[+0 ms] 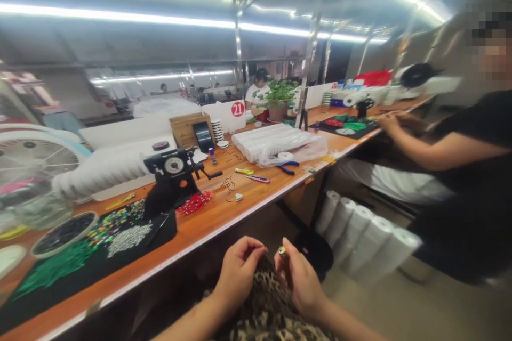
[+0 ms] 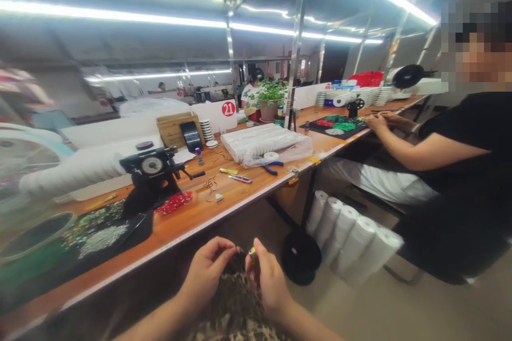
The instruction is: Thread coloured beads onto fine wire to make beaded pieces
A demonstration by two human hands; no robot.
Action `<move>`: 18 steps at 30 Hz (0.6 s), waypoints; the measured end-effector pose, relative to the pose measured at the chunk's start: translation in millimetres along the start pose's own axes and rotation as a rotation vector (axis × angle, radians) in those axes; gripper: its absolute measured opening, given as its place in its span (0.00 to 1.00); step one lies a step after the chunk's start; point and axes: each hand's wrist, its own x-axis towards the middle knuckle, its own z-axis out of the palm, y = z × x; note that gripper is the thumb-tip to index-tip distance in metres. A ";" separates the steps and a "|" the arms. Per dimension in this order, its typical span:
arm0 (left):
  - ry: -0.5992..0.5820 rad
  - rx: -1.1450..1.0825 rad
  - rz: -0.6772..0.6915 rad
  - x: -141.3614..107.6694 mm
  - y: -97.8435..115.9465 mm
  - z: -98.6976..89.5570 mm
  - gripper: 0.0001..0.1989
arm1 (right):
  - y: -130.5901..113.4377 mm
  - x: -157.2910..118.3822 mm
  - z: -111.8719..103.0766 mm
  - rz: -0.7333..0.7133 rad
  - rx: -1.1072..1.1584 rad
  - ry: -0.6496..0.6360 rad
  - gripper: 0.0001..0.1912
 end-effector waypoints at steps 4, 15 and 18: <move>-0.071 0.060 0.165 -2.6 -11.0 4.4 0.06 | 2.8 -0.7 -6.1 -0.021 -0.049 0.043 0.28; -0.149 0.027 0.219 2.9 0.9 8.1 0.05 | 4.4 2.8 -10.2 -0.095 -0.191 0.146 0.25; -0.145 0.023 0.134 6.3 2.8 13.0 0.06 | 10.7 9.1 -11.4 -0.086 -0.121 0.160 0.24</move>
